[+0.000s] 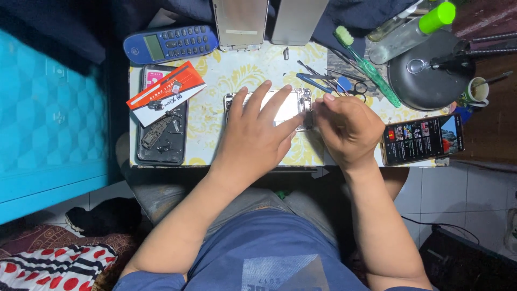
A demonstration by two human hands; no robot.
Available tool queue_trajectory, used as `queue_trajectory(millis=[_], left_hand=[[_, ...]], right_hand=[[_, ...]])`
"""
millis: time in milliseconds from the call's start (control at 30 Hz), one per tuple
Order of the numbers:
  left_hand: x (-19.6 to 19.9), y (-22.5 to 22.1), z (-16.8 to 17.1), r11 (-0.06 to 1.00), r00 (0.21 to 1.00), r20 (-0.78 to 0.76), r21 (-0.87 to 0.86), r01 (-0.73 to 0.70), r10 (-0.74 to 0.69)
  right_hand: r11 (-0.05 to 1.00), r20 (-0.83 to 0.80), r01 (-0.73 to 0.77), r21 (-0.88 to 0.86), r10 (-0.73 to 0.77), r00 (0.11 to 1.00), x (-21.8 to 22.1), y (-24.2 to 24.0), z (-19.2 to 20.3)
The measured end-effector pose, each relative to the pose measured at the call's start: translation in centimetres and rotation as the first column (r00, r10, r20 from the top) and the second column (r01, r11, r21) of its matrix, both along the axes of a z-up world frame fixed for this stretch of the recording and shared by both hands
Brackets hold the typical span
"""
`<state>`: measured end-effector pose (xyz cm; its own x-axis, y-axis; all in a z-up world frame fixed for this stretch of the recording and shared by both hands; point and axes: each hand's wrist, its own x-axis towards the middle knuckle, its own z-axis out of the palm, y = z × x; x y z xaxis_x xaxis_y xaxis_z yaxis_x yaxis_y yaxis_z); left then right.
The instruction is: Assembling the home button area and internal components of a smartphone using tweezers and manual manipulation.
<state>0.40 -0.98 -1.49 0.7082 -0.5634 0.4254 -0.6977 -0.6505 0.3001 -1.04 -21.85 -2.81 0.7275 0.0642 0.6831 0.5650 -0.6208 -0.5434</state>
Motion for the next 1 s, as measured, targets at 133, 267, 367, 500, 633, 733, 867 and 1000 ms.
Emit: queue_trajectory(millis=[133,267,367,500,633,733,867,1000], left_hand=[[0.0,0.0,0.0,1.0,1.0,-0.011,0.001,-0.002,0.002],[0.0,0.0,0.1,1.0,1.0,-0.001,-0.004,0.0,0.0],[0.0,-0.1,0.3,1.0,1.0,0.003,-0.006,-0.005,0.005],[-0.1,-0.1,-0.1,1.0,1.0,0.022,0.017,-0.007,0.006],[-0.1,0.0,0.4,1.0,1.0,-0.012,0.015,0.003,-0.003],[-0.3,0.0,0.2,1.0,1.0,-0.004,0.01,-0.005,0.005],[-0.3,0.0,0.5,1.0,1.0,-0.005,0.008,-0.002,0.002],[-0.3,0.1,0.5,1.0,1.0,-0.01,0.015,-0.006,0.006]], right_hand=[[0.999,-0.015,-0.032,0.03,0.032,0.999,-0.1,-0.2,0.0],[0.996,-0.002,-0.063,0.064,0.063,0.998,0.1,-0.4,-0.3],[0.992,-0.004,-0.091,0.089,0.092,0.996,0.2,-0.1,-0.3],[0.998,0.006,-0.061,0.007,0.061,0.998,0.1,0.0,-1.0],[1.0,0.044,0.009,0.018,-0.01,0.999,0.4,-0.6,-0.8],[0.998,-0.01,0.027,0.055,-0.026,1.0,-0.1,-0.4,-0.5],[0.993,-0.042,-0.006,0.121,0.011,0.999,-0.1,0.3,-0.1],[0.996,-0.056,0.008,0.087,-0.003,0.998,0.1,-0.1,-0.6]])
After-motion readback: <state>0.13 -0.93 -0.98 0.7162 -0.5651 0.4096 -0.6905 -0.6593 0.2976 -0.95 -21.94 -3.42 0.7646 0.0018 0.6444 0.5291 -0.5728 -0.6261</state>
